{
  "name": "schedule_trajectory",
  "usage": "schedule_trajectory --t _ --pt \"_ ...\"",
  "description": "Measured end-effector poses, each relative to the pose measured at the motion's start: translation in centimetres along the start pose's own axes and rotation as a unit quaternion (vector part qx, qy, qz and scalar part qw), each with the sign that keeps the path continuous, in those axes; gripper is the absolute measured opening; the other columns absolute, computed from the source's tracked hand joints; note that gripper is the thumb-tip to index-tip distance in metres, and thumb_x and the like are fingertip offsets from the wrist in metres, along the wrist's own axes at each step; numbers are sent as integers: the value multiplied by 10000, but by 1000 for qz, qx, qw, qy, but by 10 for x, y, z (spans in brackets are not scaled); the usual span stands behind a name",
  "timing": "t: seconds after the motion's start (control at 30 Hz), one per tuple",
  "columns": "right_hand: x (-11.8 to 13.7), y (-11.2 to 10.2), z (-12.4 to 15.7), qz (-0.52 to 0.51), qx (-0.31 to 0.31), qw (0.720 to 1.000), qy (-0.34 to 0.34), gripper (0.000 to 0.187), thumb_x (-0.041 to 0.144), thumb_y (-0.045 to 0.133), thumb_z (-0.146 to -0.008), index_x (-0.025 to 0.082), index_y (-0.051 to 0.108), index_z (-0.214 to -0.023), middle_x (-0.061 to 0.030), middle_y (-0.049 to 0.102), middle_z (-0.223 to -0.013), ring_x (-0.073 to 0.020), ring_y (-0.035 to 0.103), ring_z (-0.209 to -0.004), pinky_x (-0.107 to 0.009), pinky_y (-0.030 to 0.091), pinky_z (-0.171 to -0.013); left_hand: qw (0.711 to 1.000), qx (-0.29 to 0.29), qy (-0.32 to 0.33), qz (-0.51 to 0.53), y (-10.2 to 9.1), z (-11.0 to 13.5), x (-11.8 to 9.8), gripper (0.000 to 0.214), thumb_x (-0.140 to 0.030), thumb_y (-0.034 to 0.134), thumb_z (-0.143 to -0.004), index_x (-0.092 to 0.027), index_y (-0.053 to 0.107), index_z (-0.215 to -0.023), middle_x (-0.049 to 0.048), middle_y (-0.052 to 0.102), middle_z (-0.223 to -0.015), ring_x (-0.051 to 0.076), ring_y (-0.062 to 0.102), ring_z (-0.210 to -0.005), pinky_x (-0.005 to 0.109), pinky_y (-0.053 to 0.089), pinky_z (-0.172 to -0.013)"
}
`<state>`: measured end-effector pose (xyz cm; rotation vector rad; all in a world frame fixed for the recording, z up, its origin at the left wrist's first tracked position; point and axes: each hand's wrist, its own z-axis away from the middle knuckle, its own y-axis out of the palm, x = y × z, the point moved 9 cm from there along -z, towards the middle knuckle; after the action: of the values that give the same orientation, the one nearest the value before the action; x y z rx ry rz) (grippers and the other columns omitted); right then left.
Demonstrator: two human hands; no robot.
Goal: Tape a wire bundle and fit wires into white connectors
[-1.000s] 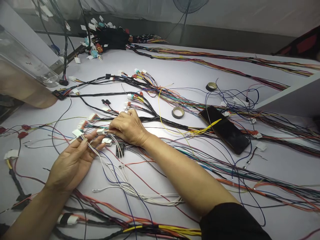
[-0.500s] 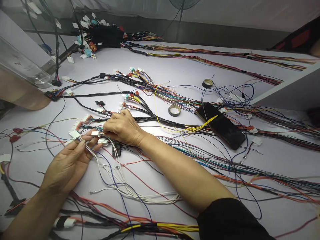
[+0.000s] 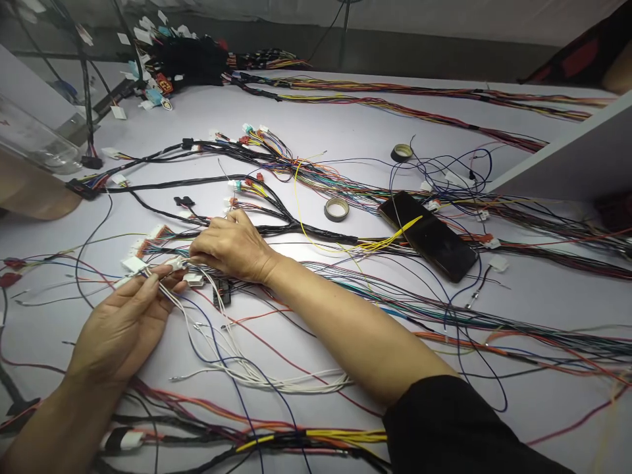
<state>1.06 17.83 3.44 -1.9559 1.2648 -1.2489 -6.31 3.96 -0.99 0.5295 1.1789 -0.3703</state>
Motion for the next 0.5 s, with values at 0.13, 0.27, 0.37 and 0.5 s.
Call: schedule_trajectory --t 0.13,0.27,0.37,0.5 --pt "-3 4 -1 17 23 1000 7 292 386 474 -1029 199 692 -977 -10 733 -960 -162 548 -929 -372 200 -854 1000 1 -3 -4 -2 -2 1 220 -271 853 -673 -153 772 -841 52 700 -1047 176 626 -983 233 588 -826" --pt "-3 2 0 19 46 999 -11 275 409 517 -1006 215 681 -1112 -29 726 -1070 -185 550 -980 -387 198 -869 1000 -7 -3 4 -4 -3 0 177 -230 841 -682 -133 769 -811 66 713 -1082 164 647 -930 237 585 -825" --pt "-4 -1 1 17 54 998 -11 241 383 544 -997 222 687 -1105 -28 727 -1066 -189 551 -978 -395 194 -871 1000 -11 -8 11 -3 -3 -1 124 -185 802 -724 -125 771 -828 80 713 -1145 152 660 -915 223 577 -842" --pt "-6 -2 0 19 52 998 1 235 352 501 -1020 235 705 -1028 -9 732 -1035 -181 539 -973 -402 187 -881 1000 -14 -17 11 0 -1 -2 94 -154 772 -748 -110 767 -831 93 703 -1192 151 680 -897 220 573 -866"
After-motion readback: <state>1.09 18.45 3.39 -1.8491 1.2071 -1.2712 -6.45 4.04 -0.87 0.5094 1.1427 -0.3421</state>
